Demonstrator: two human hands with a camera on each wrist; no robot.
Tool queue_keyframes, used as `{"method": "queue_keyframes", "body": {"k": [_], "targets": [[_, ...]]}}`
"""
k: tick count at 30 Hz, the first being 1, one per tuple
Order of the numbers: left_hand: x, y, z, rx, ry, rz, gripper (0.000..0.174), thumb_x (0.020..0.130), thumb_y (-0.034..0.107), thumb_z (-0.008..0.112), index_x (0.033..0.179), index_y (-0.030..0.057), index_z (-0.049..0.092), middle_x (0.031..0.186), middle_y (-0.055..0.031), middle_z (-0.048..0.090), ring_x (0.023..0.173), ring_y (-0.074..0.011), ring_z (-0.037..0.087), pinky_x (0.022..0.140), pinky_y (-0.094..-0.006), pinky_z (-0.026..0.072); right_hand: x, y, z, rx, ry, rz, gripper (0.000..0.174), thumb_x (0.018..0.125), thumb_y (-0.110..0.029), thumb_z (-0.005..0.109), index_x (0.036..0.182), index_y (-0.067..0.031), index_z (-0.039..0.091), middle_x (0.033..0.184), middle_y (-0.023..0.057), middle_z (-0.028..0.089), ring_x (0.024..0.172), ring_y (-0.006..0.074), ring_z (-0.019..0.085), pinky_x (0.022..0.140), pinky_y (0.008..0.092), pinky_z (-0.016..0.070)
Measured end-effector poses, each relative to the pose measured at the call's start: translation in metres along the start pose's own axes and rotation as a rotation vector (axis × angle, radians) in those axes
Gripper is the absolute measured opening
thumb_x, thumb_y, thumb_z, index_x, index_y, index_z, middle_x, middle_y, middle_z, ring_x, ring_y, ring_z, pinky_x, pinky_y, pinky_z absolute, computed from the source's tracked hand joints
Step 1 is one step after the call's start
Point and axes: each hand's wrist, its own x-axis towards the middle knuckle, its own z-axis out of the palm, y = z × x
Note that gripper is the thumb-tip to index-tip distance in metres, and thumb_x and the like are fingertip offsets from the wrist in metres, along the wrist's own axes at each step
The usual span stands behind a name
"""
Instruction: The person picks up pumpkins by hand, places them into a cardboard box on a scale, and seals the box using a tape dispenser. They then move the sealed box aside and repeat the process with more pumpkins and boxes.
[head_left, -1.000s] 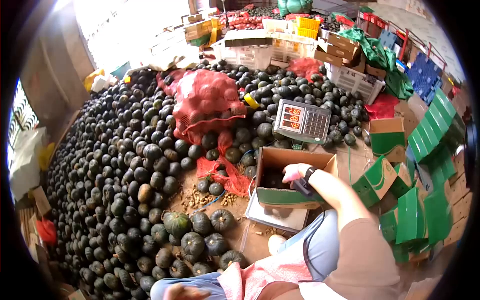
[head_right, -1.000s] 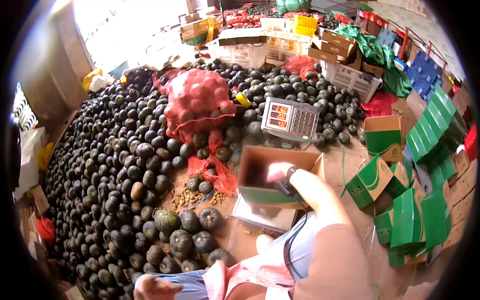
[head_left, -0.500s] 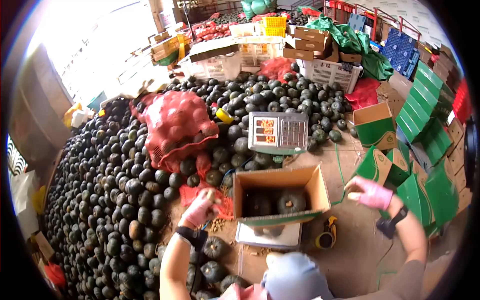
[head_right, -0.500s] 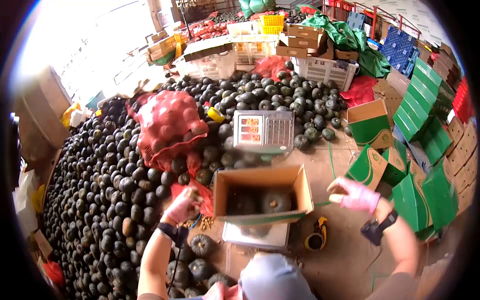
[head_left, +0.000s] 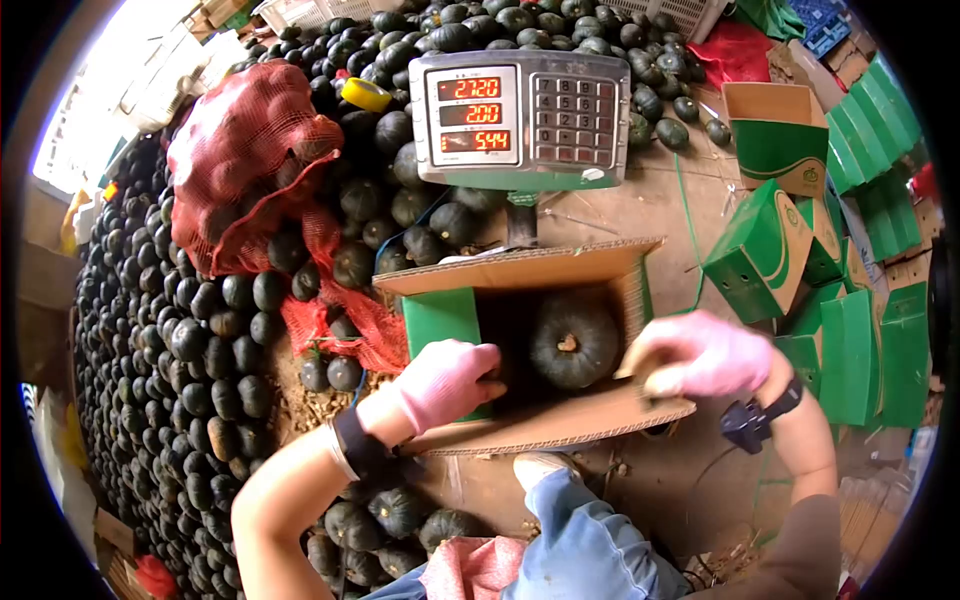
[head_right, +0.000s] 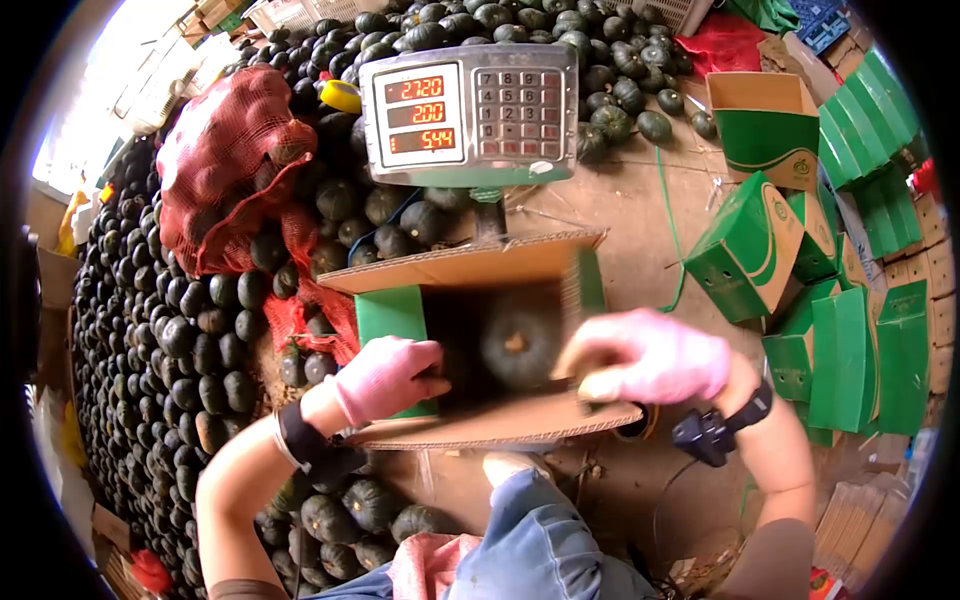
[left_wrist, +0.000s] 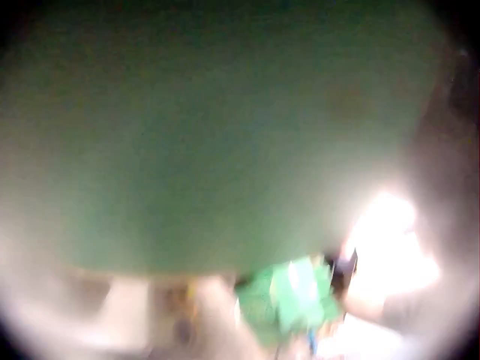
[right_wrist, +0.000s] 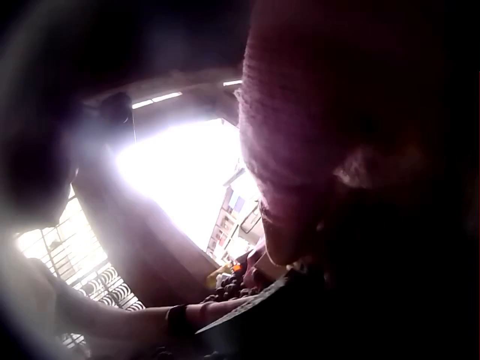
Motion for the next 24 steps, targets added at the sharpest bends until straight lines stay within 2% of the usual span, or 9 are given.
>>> {"method": "queue_keyframes", "body": {"k": [3, 7, 10, 11, 13, 15, 17, 19, 24], "targets": [[0.007, 0.002, -0.017, -0.195, -0.06, 0.129, 0.048, 0.099, 0.044, 0.064, 0.121, 0.0016, 0.061, 0.087, -0.0212, 0.07, 0.081, -0.0376, 0.07, 0.072, -0.0459, 0.0548, 0.024, 0.019, 0.008, -0.263, -0.164, -0.068, 0.053, 0.099, -0.034, 0.066, 0.141, -0.0051, 0.054, 0.134, 0.0136, 0.062, 0.125, 0.0236, 0.058, 0.105, 0.0375, 0.0472], [-0.056, 0.027, -0.021, -0.386, -0.201, 0.236, 0.062, 0.098, 0.052, 0.061, 0.133, 0.0004, 0.055, 0.109, -0.0236, 0.065, 0.106, -0.0402, 0.065, 0.086, -0.0507, 0.0539, 0.034, 0.075, 0.002, 0.152, -0.209, -0.335, 0.047, 0.108, -0.026, 0.051, 0.15, -0.0032, 0.044, 0.148, 0.0142, 0.053, 0.137, 0.0252, 0.051, 0.116, 0.0395, 0.0406], [-0.071, 0.03, 0.007, -0.164, -0.018, 0.175, 0.047, 0.096, 0.036, 0.065, 0.129, 0.0037, 0.059, 0.106, -0.0188, 0.065, 0.101, -0.0408, 0.063, 0.084, -0.0494, 0.0541, 0.014, 0.095, 0.036, 0.842, 0.0, -0.444, 0.074, 0.097, -0.05, 0.064, 0.151, -0.0053, 0.04, 0.143, 0.0166, 0.055, 0.136, 0.0289, 0.052, 0.115, 0.0464, 0.041], [-0.062, 0.023, 0.001, -0.19, 0.02, 0.171, 0.054, 0.098, 0.052, 0.06, 0.114, 0.0012, 0.065, 0.091, -0.0181, 0.068, 0.086, -0.0401, 0.067, 0.079, -0.0474, 0.0549, 0.008, 0.099, 0.061, 1.074, 0.032, -0.597, 0.086, 0.091, -0.06, 0.069, 0.151, -0.0058, 0.039, 0.141, 0.0175, 0.056, 0.135, 0.0305, 0.053, 0.115, 0.0485, 0.0411], [-0.037, 0.001, -0.022, -0.111, -0.145, 0.03, 0.051, 0.095, 0.055, 0.062, 0.101, 0.0044, 0.066, 0.076, -0.0154, 0.067, 0.075, -0.0412, 0.067, 0.074, -0.0457, 0.055, -0.01, 0.1, 0.108, 0.705, 0.429, -0.518, 0.098, 0.08, -0.07, 0.074, 0.149, -0.0073, 0.043, 0.137, 0.0177, 0.056, 0.13, 0.0335, 0.055, 0.113, 0.0491, 0.0412], [-0.012, 0.008, -0.028, 0.178, -0.029, -0.123, 0.049, 0.09, 0.058, 0.065, 0.094, 0.0089, 0.065, 0.065, -0.0149, 0.063, 0.066, -0.0399, 0.065, 0.075, -0.0468, 0.0537, -0.012, 0.079, 0.115, -0.321, 0.887, -0.539, 0.091, 0.08, -0.065, 0.077, 0.144, -0.0072, 0.049, 0.137, 0.0195, 0.053, 0.129, 0.0366, 0.052, 0.11, 0.0508, 0.0416], [-0.002, 0.035, -0.019, 0.819, 0.098, 0.034, 0.053, 0.081, 0.054, 0.072, 0.124, 0.0231, 0.062, 0.109, -0.0091, 0.071, 0.108, -0.0279, 0.066, 0.103, -0.0609, 0.0437, 0.006, 0.084, 0.1, -0.896, 1.177, -0.464, 0.102, 0.069, -0.053, 0.087, 0.148, -0.0053, 0.044, 0.138, 0.0232, 0.048, 0.127, 0.0431, 0.048, 0.11, 0.0549, 0.0372], [0.008, 0.056, -0.024, 1.141, 0.586, 0.37, 0.109, 0.061, 0.047, 0.086, 0.156, 0.0289, 0.036, 0.145, -0.0173, 0.05, 0.133, -0.0367, 0.051, 0.119, -0.069, 0.0212, 0.031, 0.105, 0.107, -0.429, 1.256, -0.253, 0.124, 0.058, -0.051, 0.091, 0.155, -0.004, 0.029, 0.142, 0.0239, 0.043, 0.129, 0.045, 0.043, 0.11, 0.0558, 0.0344], [0.026, 0.06, -0.019, 0.437, 0.44, 0.049, 0.122, 0.048, 0.042, 0.094, 0.151, 0.0058, 0.04, 0.143, -0.021, 0.051, 0.136, -0.0427, 0.046, 0.117, -0.0509, 0.0346, 0.027, 0.114, 0.102, -0.539, 1.316, -0.214, 0.137, 0.054, -0.056, 0.092, 0.157, -0.0019, 0.019, 0.15, 0.0277, 0.036, 0.135, 0.0451, 0.038, 0.113, 0.0555, 0.0309]]}}
